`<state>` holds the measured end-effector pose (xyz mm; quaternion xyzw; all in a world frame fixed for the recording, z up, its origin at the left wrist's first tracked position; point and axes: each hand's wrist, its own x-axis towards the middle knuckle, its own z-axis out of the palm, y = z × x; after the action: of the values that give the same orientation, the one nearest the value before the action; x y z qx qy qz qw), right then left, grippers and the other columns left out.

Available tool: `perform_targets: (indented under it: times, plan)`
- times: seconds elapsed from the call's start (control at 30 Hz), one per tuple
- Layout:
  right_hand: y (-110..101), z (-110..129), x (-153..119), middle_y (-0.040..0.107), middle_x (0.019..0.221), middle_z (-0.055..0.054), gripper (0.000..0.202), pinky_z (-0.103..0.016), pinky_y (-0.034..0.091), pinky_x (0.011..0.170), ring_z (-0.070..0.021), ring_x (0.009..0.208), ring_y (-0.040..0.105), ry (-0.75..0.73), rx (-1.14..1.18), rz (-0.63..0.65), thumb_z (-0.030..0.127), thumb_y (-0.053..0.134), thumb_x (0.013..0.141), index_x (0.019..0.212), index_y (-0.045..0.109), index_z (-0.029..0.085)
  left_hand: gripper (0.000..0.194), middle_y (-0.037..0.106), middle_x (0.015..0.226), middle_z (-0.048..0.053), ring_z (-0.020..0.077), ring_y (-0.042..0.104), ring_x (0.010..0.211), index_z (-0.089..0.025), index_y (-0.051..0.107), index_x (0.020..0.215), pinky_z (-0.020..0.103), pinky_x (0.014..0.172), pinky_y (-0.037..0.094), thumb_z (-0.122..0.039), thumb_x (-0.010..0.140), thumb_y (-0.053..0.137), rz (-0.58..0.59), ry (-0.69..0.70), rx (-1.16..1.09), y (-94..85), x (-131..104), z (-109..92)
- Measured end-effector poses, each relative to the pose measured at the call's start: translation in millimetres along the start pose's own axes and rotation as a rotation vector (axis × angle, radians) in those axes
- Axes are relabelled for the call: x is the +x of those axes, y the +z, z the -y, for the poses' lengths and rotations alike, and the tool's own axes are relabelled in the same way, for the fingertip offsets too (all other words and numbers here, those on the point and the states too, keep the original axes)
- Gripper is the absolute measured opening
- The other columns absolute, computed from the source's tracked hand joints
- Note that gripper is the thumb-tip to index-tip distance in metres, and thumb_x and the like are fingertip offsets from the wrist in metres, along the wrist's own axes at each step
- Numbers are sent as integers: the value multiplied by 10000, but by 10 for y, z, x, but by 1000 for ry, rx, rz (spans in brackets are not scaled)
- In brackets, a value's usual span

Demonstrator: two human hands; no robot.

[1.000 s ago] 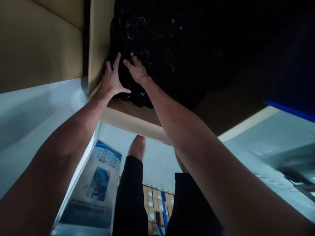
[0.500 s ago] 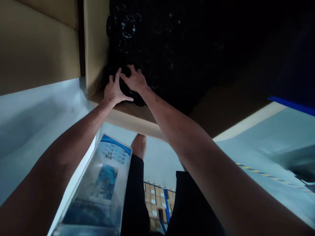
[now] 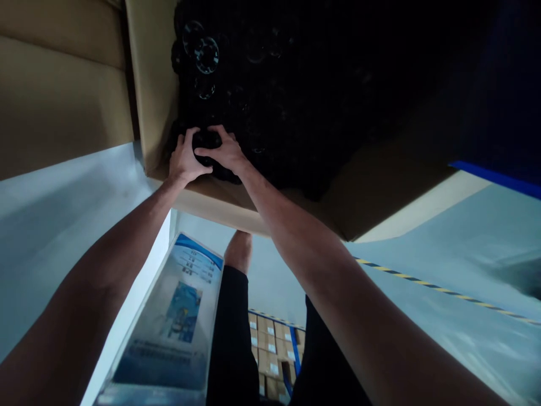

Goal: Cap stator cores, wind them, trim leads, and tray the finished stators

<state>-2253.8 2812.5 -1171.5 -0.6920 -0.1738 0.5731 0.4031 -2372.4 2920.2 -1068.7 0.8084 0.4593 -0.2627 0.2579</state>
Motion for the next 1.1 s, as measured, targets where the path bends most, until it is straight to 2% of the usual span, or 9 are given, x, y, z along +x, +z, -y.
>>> perform_targets:
  times: [0.2,0.33,0.43,0.57,0.7,0.77,0.9,1.03,1.1]
  plan:
    - [-183,203,-447,803,1461,-46,875,-597,617,1399,-317,1437,786,-62,80,17,554,1099,874,1634,726,332,1133,679,1670,97,473,752,1586,-342,603,1701,638,1394,645,-169,697,1101,-70,42,-21,-219,-343,-126]
    - [-390,664,-1065,798,1546,-54,787,-517,615,1414,-291,1475,782,-182,156,-83,485,1096,920,1594,728,315,1093,659,1652,82,508,706,1611,-395,615,1708,718,1446,597,-295,706,1041,-145,132,-45,-674,-796,-410]
    - [-780,1149,-1717,771,1608,-12,695,-498,624,1412,-275,1539,763,-258,164,-181,510,1046,1001,1595,710,379,1039,631,1691,13,560,653,1652,-561,576,1725,839,1464,525,-551,768,980,-168,150,-70,-1106,-1202,-887]
    - [-1692,1776,-2571,750,1573,9,634,-528,635,1406,-289,1566,758,-338,128,-312,576,974,1069,1613,687,421,987,607,1618,4,644,631,1650,-671,552,1697,927,1393,561,-727,775,902,-206,258,-79,-1609,-1609,-1867]
    - [-2925,2264,-3070,761,1563,0,558,-650,596,1423,-346,1599,725,-470,-38,-424,530,937,1080,1554,717,335,1023,558,1586,43,655,655,1622,-536,547,1716,916,1320,620,-532,817,1033,-222,453,-115,-1944,-1690,-3096]
    - [-3574,2464,-3119,780,1535,-16,584,-646,714,1259,-356,1512,764,-470,-86,-428,502,948,1045,1547,728,298,1078,560,1630,53,635,693,1583,-461,541,1737,879,1329,626,-407,815,1097,-230,521,-120,-2047,-1611,-3720]
    - [-4784,2795,-2779,842,1350,30,463,-344,717,675,-232,1092,817,-303,-141,-438,304,967,977,1406,806,371,1195,619,1744,119,494,704,1551,-355,542,1746,745,1444,571,-249,752,1197,-216,585,-157,-2131,-1254,-4820]
    - [-5647,3012,-2102,804,995,97,619,-337,734,714,-158,859,791,-189,-243,-484,89,1047,807,1378,888,270,1145,619,1792,141,423,563,1689,-233,519,1776,678,1529,428,-250,817,1143,-229,595,-114,-2146,-731,-5432]
    - [-5866,3075,-1803,749,912,99,368,-312,684,798,-182,1005,881,-228,-209,-551,113,882,952,1314,933,153,1096,608,1821,112,400,524,1715,-228,529,1799,649,1545,384,-293,854,1079,-259,607,-88,-2170,-468,-5469]
